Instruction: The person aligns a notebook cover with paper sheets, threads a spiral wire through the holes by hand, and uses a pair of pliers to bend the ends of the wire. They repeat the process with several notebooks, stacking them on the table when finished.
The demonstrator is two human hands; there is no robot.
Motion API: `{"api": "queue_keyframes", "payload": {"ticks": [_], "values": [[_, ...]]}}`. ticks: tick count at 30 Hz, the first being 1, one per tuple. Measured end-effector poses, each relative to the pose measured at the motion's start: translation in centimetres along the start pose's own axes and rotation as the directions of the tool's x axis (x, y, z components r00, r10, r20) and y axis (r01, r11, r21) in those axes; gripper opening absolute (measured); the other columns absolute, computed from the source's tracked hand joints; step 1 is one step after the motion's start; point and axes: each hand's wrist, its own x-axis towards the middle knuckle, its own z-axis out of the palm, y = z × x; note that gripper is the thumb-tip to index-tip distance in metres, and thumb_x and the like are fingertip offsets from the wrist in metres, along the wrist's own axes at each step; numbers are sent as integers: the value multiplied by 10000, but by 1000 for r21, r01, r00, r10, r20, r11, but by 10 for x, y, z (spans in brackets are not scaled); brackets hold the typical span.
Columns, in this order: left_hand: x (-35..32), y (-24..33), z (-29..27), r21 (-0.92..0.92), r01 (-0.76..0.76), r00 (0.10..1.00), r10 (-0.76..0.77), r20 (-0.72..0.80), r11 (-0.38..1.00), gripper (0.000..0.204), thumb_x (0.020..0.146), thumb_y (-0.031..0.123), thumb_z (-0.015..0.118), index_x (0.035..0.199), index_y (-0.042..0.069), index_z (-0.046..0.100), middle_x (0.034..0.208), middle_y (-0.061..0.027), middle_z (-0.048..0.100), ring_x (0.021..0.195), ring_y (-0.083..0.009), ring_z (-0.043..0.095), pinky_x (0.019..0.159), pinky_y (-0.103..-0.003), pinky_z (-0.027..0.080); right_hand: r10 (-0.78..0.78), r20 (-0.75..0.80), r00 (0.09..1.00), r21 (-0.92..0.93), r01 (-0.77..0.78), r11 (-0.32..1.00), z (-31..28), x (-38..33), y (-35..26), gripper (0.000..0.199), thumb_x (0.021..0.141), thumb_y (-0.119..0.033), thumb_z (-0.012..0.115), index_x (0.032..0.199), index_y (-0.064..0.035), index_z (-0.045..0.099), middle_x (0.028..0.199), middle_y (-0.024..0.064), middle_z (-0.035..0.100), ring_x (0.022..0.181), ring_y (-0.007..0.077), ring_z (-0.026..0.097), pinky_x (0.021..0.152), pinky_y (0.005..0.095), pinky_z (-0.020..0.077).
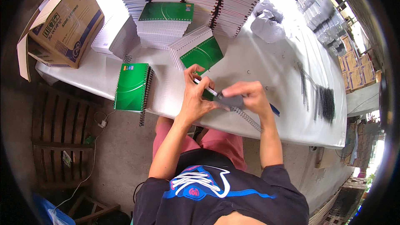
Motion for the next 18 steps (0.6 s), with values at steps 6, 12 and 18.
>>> {"api": "queue_keyframes", "payload": {"ticks": [6, 12, 18], "values": [[0, 1, 0, -102, 31, 999, -35, -33, 994, 783, 377, 390, 921, 879, 66, 415, 1053, -140, 346, 1016, -294, 391, 815, -371, 415, -16, -26, 1000, 74, 18, 997, 7, 7, -5, 246, 712, 41, 624, 930, -23, 721, 890, 157, 699, 824, 202, 676, 735, 291, 530], [-5, -15, 8, -352, 265, 963, -262, 58, 898, 919, 380, 375, 935, 972, 56, 310, 1000, -113, 363, 919, -232, 412, 809, -329, 400, -120, -140, 983, 291, 156, 944, 13, 12, 13, 220, 711, 54, 644, 915, 10, 713, 902, 153, 700, 815, 202, 675, 742, 293, 532], [-3, -11, 4, -270, 173, 984, -155, 85, 947, 941, 393, 354, 937, 994, 38, 286, 1012, -115, 334, 911, -224, 396, 797, -308, 402, -87, 4, 996, 156, 85, 984, 16, 24, -9, 296, 671, 115, 603, 904, -21, 724, 912, 141, 701, 841, 179, 670, 763, 298, 528]]}}
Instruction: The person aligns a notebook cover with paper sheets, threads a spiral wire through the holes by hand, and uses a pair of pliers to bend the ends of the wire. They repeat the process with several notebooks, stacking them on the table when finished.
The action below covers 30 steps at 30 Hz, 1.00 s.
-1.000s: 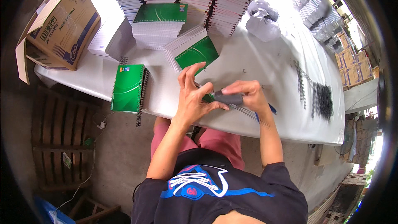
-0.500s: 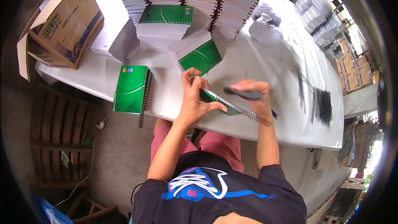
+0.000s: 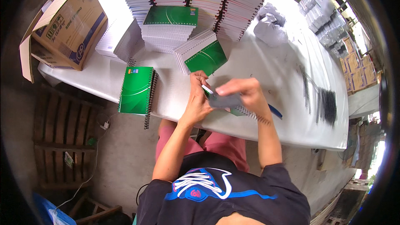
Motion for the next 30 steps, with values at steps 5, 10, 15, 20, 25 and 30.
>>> {"api": "queue_keyframes", "payload": {"ticks": [5, 10, 15, 20, 25, 30], "values": [[-2, 2, 3, -28, 37, 999, -37, -2, 999, 993, 411, 359, 937, 1044, 30, 245, 1029, -108, 301, 922, -215, 382, 813, -297, 393, -221, -25, 975, 75, 222, 972, 4, 9, -2, 343, 650, 126, 533, 906, -12, 716, 875, 140, 702, 823, 196, 677, 754, 278, 527], [-1, -2, 3, 19, 14, 1000, -14, 11, 1000, 1037, 416, 393, 926, 1084, 13, 229, 1019, -93, 282, 960, -215, 368, 882, -306, 373, 47, -82, 995, -122, -57, 991, -1, 12, 7, 332, 659, 111, 556, 917, -20, 719, 881, 133, 706, 824, 183, 674, 767, 277, 518], [-4, 1, 0, 41, 82, 995, -85, 61, 996, 992, 439, 383, 918, 1086, 39, 249, 1061, -88, 289, 1025, -212, 356, 935, -328, 343, 136, -123, 983, -34, -141, 989, 6, 10, 11, 321, 685, 107, 573, 938, -25, 718, 901, 112, 709, 841, 160, 662, 774, 267, 508], [-9, -20, -4, -135, 19, 1000, -22, -17, 991, 617, 753, 307, 774, 1056, 21, 319, 973, -102, 376, 920, -205, 395, 837, -292, 370, 21, -373, 928, -483, -213, 850, -29, -8, 9, 357, 747, 26, 575, 1080, -61, 668, 1057, 169, 652, 1004, 274, 620, 895, 361, 460], [-7, 3, -11, -290, 183, 981, -192, -2, 939, 139, 784, 111, 728, 806, 6, 640, 866, -51, 557, 826, -138, 521, 727, -264, 421, 330, -627, 706, -677, -703, 218, -52, -96, -7, 626, 854, -315, 605, 1407, -135, 371, 1468, 173, 290, 1342, 374, 276, 1045, 554, 265], [-8, 23, 4, -317, 133, 959, -203, -196, 939, 234, 701, 73, 784, 922, 35, 713, 855, -47, 598, 810, -135, 545, 737, -254, 434, 162, -527, 835, -793, -551, 259, -3, -154, 15, 536, 929, -385, 473, 1393, -129, 392, 1385, 161, 367, 1291, 374, 305, 1024, 539, 268]]}}
